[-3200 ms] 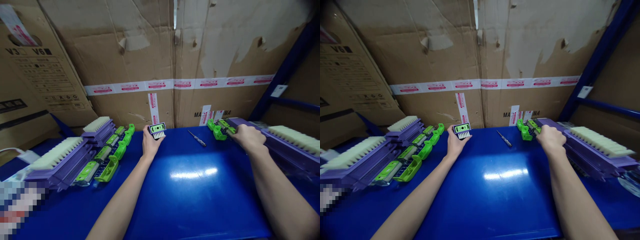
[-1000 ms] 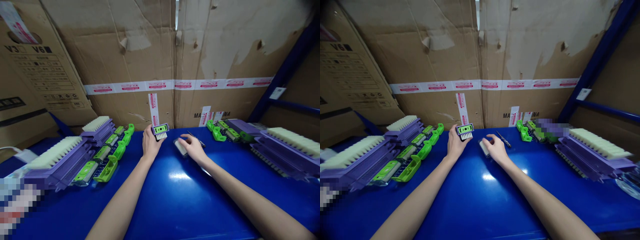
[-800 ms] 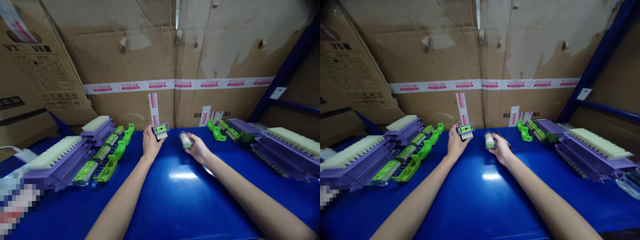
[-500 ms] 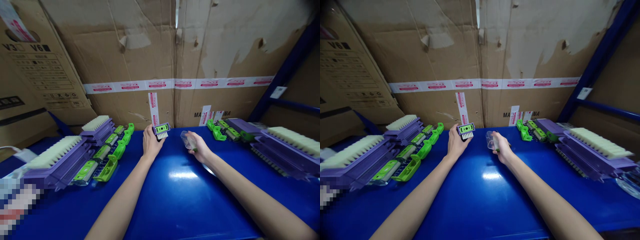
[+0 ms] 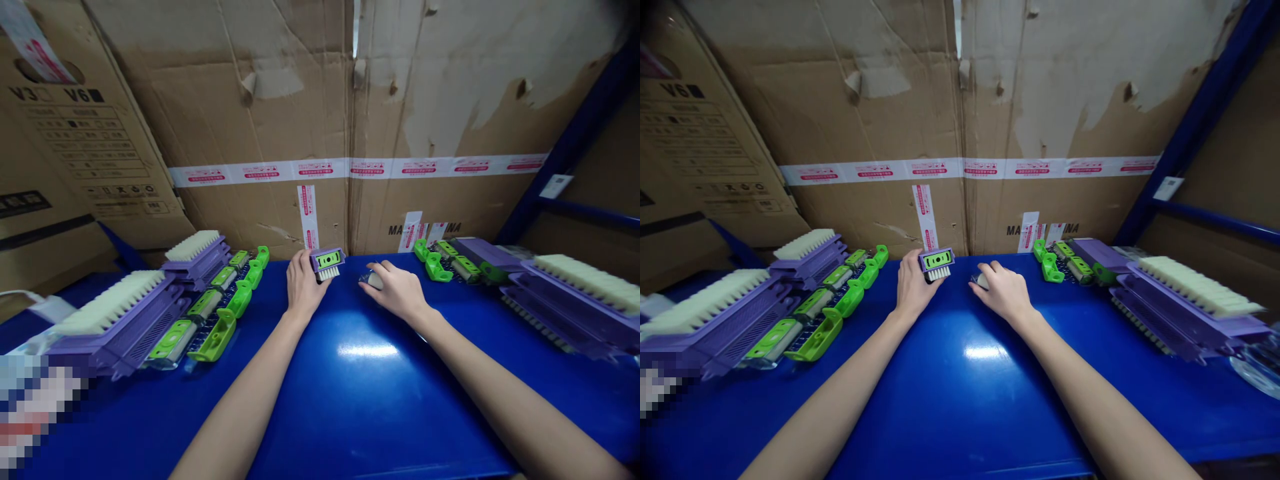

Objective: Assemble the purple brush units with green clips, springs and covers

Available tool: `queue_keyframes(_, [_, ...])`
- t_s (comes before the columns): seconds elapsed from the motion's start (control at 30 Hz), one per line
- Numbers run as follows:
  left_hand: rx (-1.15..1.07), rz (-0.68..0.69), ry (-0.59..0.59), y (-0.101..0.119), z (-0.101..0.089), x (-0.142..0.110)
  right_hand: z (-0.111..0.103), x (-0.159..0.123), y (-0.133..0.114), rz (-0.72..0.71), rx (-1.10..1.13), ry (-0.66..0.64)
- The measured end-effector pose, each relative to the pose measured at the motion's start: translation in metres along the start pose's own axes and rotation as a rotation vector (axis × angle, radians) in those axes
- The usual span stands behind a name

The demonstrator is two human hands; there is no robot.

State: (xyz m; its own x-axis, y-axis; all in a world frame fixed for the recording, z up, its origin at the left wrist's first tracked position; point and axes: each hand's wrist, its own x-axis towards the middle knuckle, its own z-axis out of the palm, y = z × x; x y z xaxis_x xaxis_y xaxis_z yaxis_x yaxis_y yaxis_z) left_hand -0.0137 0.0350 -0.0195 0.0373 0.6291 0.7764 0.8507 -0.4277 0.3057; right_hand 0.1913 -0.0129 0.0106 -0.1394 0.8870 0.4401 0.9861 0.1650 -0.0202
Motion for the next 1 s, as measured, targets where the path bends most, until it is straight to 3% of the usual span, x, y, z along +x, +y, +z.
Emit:
queue_keyframes(0.2, [0.027,0.067,-0.052,0.003,-0.002,-0.001,0.002,0.002,0.001,-0.078,-0.065,0.006])
queue_keyframes(0.37, [0.173,0.107,-0.15,0.008,-0.005,-0.001,0.004,0.004,0.006,-0.087,-0.079,0.013])
queue_keyframes(0.6, [0.35,0.193,-0.277,0.013,-0.008,0.003,-0.006,-0.003,-0.001,-0.087,0.049,0.136])
queue_keyframes(0.83, [0.28,0.164,-0.279,0.004,-0.013,0.009,-0.013,-0.014,-0.03,-0.202,0.031,-0.126])
queue_keyframes(1.0, [0.293,0.159,-0.267,-0.004,-0.019,0.014,-0.009,-0.012,-0.033,-0.164,-0.065,-0.203])
